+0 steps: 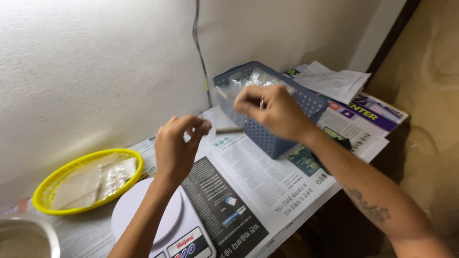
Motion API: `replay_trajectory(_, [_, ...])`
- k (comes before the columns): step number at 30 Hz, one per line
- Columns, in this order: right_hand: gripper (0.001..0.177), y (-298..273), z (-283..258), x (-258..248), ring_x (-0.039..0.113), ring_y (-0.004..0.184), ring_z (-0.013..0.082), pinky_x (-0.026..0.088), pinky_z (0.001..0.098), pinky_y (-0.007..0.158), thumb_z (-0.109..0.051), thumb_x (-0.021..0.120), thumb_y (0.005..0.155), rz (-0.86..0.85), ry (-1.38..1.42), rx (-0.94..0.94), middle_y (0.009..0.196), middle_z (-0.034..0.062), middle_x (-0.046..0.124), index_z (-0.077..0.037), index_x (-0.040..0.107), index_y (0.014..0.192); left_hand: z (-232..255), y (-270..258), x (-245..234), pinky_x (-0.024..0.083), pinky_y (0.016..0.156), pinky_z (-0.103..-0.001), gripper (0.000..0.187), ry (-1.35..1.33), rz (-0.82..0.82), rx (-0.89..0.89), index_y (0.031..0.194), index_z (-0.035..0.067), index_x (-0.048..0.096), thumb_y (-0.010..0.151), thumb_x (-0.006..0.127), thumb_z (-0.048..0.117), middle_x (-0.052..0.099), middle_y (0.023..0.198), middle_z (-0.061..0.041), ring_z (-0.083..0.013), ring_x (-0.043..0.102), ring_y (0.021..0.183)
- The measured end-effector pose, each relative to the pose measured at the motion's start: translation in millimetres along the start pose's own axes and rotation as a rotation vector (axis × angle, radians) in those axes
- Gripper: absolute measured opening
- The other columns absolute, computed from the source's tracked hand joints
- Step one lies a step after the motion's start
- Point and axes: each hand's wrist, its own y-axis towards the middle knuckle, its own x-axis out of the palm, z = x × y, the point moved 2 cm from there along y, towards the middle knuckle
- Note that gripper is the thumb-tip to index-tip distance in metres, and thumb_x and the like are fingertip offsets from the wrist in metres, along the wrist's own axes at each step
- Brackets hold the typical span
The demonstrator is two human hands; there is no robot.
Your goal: Filling small plastic bags with powder, weighing them on a scale, and placing them in a basket
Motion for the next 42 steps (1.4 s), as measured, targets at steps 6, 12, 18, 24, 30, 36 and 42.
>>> replay_trajectory(6, [0.015, 26, 111, -57, 0.060, 0.053, 0.0168, 0.048, 0.0310, 0.057, -0.015, 0.072, 0.093, 0.067, -0.278, 0.181, 0.056, 0.0018, 0.065, -0.012, 0.069, 0.079, 29, 68, 82, 0.045, 0.081, -0.041, 0.007, 0.136, -0.204, 0.092, 0.089, 0.024, 0.073, 0.088, 0.077, 0.030, 0.072, 0.079, 0.006, -0.0249, 0.065, 0.090])
replay_trajectory(12, [0.013, 26, 207, -29, 0.070, 0.063, 0.0241, 0.053, 0.0348, 0.065, -0.019, 0.067, 0.088, -0.034, -0.223, 0.448, 0.059, 0.0068, 0.071, -0.011, 0.071, 0.078, -12, 86, 212, 0.044, 0.083, -0.052, 0.006, 0.575, -0.321, 0.140, 0.076, 0.024, 0.075, 0.080, 0.071, 0.023, 0.073, 0.072, 0.001, -0.0263, 0.071, 0.075])
replay_trajectory(18, [0.012, 27, 225, -17, 0.075, 0.065, 0.0229, 0.058, 0.0375, 0.065, -0.020, 0.066, 0.074, -0.096, -0.445, 0.555, 0.050, -0.0005, 0.067, -0.019, 0.072, 0.065, -6, 101, 252, 0.032, 0.093, -0.068, 0.034, 0.731, -0.876, -0.066, 0.114, 0.018, 0.075, 0.086, 0.057, 0.021, 0.076, 0.111, -0.003, -0.0335, 0.071, 0.103])
replay_trajectory(24, [0.012, 23, 208, -16, 0.072, 0.055, 0.0217, 0.062, 0.0344, 0.064, -0.019, 0.064, 0.077, -0.112, -0.406, 0.618, 0.054, 0.0026, 0.070, -0.014, 0.075, 0.075, 14, 110, 247, 0.044, 0.090, -0.058, 0.044, 0.719, -1.044, -0.142, 0.127, 0.014, 0.069, 0.086, 0.068, 0.028, 0.073, 0.120, -0.008, -0.0347, 0.067, 0.115])
replay_trajectory(30, [0.013, 22, 201, -17, 0.074, 0.059, 0.0214, 0.062, 0.0355, 0.066, -0.023, 0.067, 0.082, -0.159, -0.381, 0.623, 0.059, 0.0036, 0.073, -0.014, 0.075, 0.084, 8, 105, 256, 0.040, 0.100, -0.063, 0.071, 0.759, -1.217, -0.157, 0.144, 0.016, 0.055, 0.083, 0.076, 0.046, 0.064, 0.138, -0.005, -0.0325, 0.056, 0.132])
replay_trajectory(36, [0.015, 18, 194, -20, 0.075, 0.069, 0.0252, 0.061, 0.0395, 0.071, -0.020, 0.065, 0.086, -0.085, -0.347, 0.601, 0.067, 0.0086, 0.075, -0.011, 0.073, 0.095, 22, 105, 250, 0.047, 0.093, -0.055, 0.058, 0.717, -1.278, -0.206, 0.146, 0.011, 0.052, 0.092, 0.056, 0.030, 0.062, 0.140, -0.006, -0.0331, 0.056, 0.129])
replay_trajectory(42, [0.018, 15, 195, -28, 0.075, 0.074, 0.0243, 0.061, 0.0411, 0.077, -0.015, 0.054, 0.090, 0.128, -0.371, 0.621, 0.069, 0.0095, 0.075, -0.009, 0.068, 0.099, 16, 100, 273, 0.045, 0.070, -0.044, 0.052, 0.786, -1.271, -0.235, 0.140, 0.008, 0.057, 0.093, 0.057, 0.030, 0.065, 0.133, -0.009, -0.0343, 0.064, 0.114])
